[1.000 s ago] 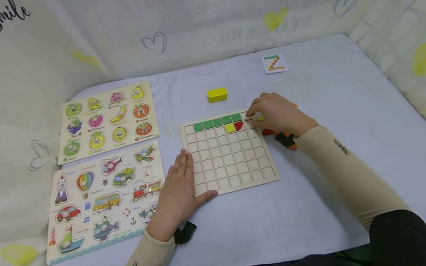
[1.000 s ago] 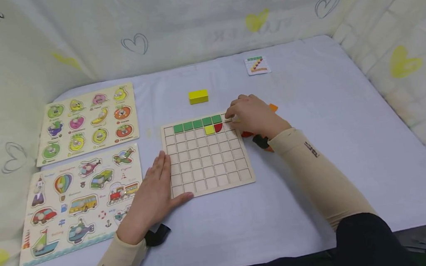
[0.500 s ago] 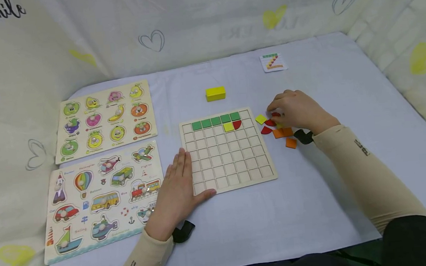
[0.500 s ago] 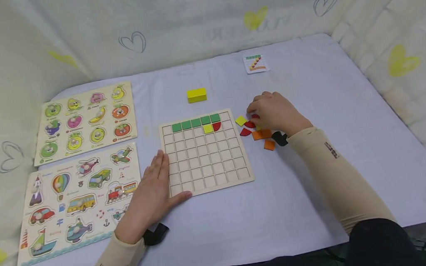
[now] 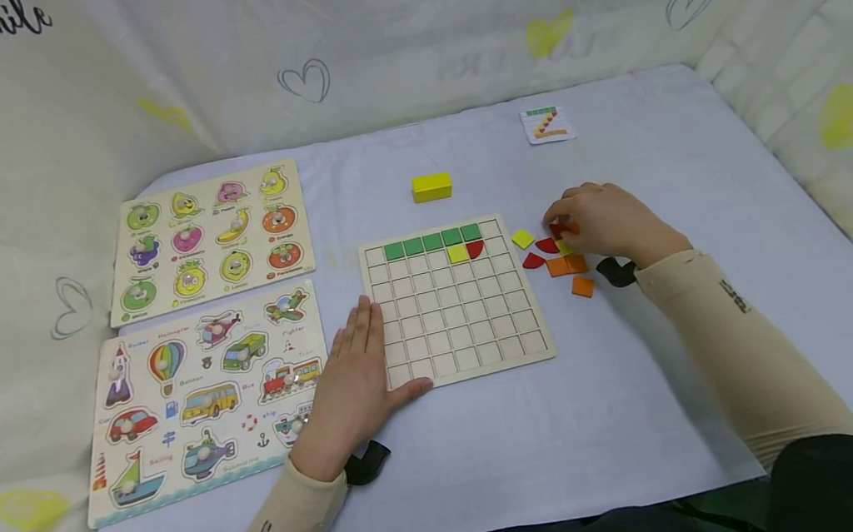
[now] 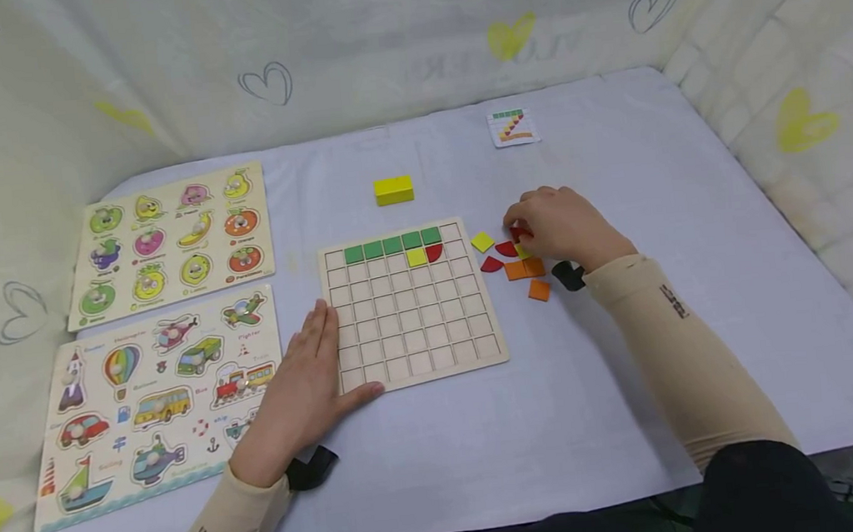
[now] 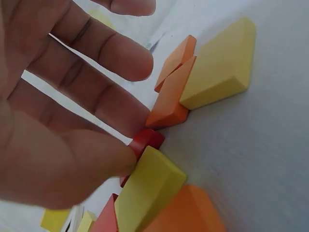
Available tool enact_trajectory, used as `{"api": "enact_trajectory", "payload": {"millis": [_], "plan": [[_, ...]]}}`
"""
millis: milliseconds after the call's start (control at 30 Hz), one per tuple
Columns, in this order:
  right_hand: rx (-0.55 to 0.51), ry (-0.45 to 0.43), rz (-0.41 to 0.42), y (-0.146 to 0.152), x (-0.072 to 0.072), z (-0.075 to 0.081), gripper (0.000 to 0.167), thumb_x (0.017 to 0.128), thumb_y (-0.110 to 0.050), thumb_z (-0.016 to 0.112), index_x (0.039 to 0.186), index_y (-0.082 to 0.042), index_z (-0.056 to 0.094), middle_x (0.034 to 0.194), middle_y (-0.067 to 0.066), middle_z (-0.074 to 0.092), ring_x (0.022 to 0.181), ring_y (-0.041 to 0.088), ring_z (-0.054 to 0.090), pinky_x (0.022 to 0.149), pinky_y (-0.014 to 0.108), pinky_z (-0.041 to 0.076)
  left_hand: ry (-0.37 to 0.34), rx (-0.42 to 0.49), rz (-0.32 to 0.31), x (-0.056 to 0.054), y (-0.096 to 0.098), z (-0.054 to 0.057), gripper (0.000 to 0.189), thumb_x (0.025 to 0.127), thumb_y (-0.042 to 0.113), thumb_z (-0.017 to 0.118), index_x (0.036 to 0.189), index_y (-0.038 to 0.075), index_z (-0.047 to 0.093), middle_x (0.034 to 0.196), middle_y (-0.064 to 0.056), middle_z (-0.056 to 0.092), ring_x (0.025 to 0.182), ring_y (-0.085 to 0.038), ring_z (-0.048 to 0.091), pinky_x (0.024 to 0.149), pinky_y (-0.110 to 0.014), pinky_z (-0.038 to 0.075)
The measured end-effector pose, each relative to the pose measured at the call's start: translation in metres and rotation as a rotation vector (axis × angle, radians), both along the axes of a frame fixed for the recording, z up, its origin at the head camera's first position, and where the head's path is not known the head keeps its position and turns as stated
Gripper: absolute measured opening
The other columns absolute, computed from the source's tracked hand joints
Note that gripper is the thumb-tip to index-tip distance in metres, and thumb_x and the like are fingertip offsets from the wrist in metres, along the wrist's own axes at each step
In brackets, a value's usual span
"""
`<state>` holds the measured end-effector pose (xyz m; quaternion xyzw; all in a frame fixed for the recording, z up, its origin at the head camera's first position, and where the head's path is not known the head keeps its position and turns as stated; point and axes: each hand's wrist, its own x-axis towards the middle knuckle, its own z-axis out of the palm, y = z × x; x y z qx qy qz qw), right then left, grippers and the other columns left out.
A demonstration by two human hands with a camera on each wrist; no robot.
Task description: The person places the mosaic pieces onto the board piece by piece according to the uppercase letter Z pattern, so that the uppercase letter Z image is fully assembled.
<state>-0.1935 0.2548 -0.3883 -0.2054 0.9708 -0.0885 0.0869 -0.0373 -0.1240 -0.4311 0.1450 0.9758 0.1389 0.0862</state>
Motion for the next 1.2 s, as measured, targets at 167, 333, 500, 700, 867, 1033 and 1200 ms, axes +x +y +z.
{"api": "enact_trajectory", "payload": {"millis": [167,333,500,700,867,1033,1200], "plan": [[-0.011,0.014,-0.011,-0.001,-0.002,-0.002,0.019,0.094,-0.012,0.069,0.111,-0.012,0.078,0.104,0.008,0.074,0.096,0.029,0.062,0.091,0.049,0.051,0.005,-0.003,-0.002,0.0,0.0,0.0,0.124,0.085,0.075,0.068,0.164,-0.004,0.014,0.174,-0.022,0.01,0.163,-0.037,0.015,0.129,-0.054,0.027],[0.012,-0.029,-0.047,-0.008,-0.003,-0.004,0.021,0.099,-0.017,0.067,0.118,-0.013,0.073,0.102,0.011,0.072,0.095,0.028,0.059,0.089,0.047,0.051,-0.009,-0.005,0.0,0.0,0.0,0.0,0.124,0.085,0.076,0.067,0.165,-0.003,0.013,0.175,-0.022,0.008,0.163,-0.036,0.014,0.13,-0.054,0.026],[-0.009,-0.095,-0.07,-0.015,-0.001,-0.002,0.033,0.096,-0.009,0.059,0.127,-0.014,0.069,0.107,0.013,0.071,0.094,0.028,0.06,0.086,0.044,0.053,-0.011,-0.005,-0.002,0.0,0.001,-0.001,0.125,0.085,0.076,0.067,0.165,-0.003,0.013,0.175,-0.021,0.008,0.163,-0.036,0.014,0.13,-0.054,0.026],[-0.039,-0.091,-0.051,-0.018,-0.003,-0.001,0.032,0.094,-0.004,0.057,0.118,-0.015,0.075,0.109,0.009,0.071,0.1,0.028,0.058,0.09,0.045,0.051,-0.014,-0.009,0.003,-0.001,0.0,-0.001,0.125,0.085,0.076,0.067,0.165,-0.002,0.012,0.175,-0.02,0.007,0.163,-0.035,0.013,0.13,-0.054,0.025],[-0.05,-0.012,0.008,-0.016,-0.006,-0.003,0.029,0.094,-0.003,0.061,0.114,-0.013,0.079,0.113,0.008,0.07,0.108,0.031,0.059,0.098,0.051,0.05,-0.012,-0.002,0.003,0.0,0.0,-0.001,0.124,0.085,0.076,0.067,0.165,-0.003,0.012,0.175,-0.021,0.008,0.163,-0.036,0.013,0.13,-0.054,0.025],[-0.034,0.016,0.058,-0.015,-0.008,-0.003,0.03,0.093,0.0,0.062,0.114,-0.013,0.079,0.116,0.009,0.071,0.111,0.033,0.06,0.102,0.054,0.05,-0.013,0.007,0.006,0.0,0.0,-0.001,0.124,0.085,0.075,0.068,0.165,-0.003,0.013,0.175,-0.021,0.008,0.163,-0.035,0.013,0.13,-0.053,0.025],[-0.026,0.029,0.084,-0.017,-0.008,-0.003,0.024,0.092,-0.006,0.075,0.114,-0.012,0.079,0.116,0.008,0.073,0.11,0.033,0.062,0.101,0.054,0.05,-0.011,0.005,0.008,0.0,0.0,-0.001,0.125,0.085,0.075,0.068,0.165,-0.003,0.012,0.175,-0.02,0.007,0.163,-0.035,0.013,0.13,-0.054,0.025]]}}
